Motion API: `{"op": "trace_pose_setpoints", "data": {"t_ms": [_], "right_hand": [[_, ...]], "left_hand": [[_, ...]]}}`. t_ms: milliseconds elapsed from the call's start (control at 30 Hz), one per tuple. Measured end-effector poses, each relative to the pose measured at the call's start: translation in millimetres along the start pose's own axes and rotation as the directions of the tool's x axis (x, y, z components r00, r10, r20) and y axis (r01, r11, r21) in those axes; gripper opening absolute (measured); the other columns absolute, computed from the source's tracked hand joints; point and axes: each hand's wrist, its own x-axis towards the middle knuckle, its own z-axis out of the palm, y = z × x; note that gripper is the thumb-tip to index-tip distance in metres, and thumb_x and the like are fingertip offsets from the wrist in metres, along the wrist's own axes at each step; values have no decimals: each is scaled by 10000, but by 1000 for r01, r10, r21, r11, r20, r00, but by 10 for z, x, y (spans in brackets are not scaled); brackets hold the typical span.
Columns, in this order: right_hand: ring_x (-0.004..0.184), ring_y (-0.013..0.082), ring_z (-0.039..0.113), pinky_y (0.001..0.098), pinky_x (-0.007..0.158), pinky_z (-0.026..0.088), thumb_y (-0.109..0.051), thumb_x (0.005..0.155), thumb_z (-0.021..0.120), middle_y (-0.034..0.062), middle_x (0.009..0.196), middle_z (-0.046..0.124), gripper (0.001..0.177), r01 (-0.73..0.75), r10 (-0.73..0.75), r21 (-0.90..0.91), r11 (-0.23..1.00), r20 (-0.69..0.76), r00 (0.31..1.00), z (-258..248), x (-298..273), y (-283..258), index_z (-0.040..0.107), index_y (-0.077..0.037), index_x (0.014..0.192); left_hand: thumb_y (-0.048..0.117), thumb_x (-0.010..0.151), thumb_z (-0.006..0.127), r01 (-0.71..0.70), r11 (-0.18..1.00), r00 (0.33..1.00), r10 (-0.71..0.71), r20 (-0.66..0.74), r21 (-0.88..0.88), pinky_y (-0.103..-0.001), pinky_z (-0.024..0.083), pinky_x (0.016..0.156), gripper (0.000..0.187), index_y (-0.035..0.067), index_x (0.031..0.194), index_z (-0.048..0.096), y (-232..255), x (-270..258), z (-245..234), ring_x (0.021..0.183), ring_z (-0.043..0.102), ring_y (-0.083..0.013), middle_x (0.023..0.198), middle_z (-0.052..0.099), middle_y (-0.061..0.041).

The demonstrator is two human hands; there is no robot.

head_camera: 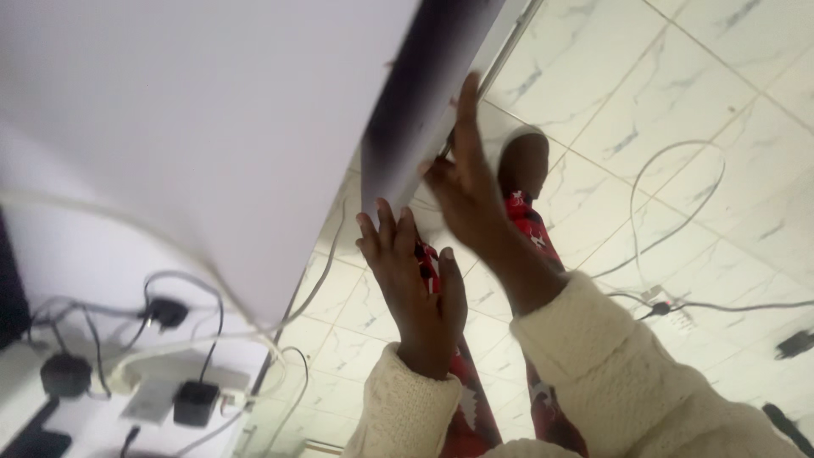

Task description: The person puts on slippers, walks to a white desk, and tidies items on it: repositioning a cylindrical lamp, a woven basket, a router, and a power strip, and rearranging cables and a white electronic device before stepping back from the desk.

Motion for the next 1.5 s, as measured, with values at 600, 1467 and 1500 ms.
{"op": "trace_pose_setpoints", "data": {"t_ms": [600, 1467, 1500], "right_hand": [[1626, 404, 233, 603, 1315, 195, -612, 1107, 369, 193, 1760, 199, 820, -322, 286, 374, 870, 150, 946, 56, 734, 41, 45, -140, 1694], [1515, 383, 376, 476, 1239, 365, -64, 967, 717, 192, 1609, 367, 710, 305, -261, -610, 731, 163, 952, 1882, -980, -376, 308, -63, 1548], [1485, 373, 416, 473, 1253, 367, -37, 951, 712, 157, 1575, 421, 591, 403, -328, -644, 650, 240, 914, 2006, -991, -395, 440, -77, 1474]], "left_hand": [[261, 1012, 565, 309, 905, 923, -360, -140, -291, -600, 87, 1308, 624, -57, 1529, 420, 41, -781, -717, 1635, 91, -428, 1700, 294, -238], [109, 976, 612, 409, 828, 830, -512, -222, -383, -588, 206, 1268, 696, -41, 1576, 295, -1036, -1635, -1594, 1587, 137, -488, 1675, 274, -269], [119, 974, 617, 397, 837, 833, -501, -236, -377, -592, 205, 1269, 691, -49, 1569, 309, -1071, -1669, -1581, 1581, 152, -497, 1668, 281, -278]]}}
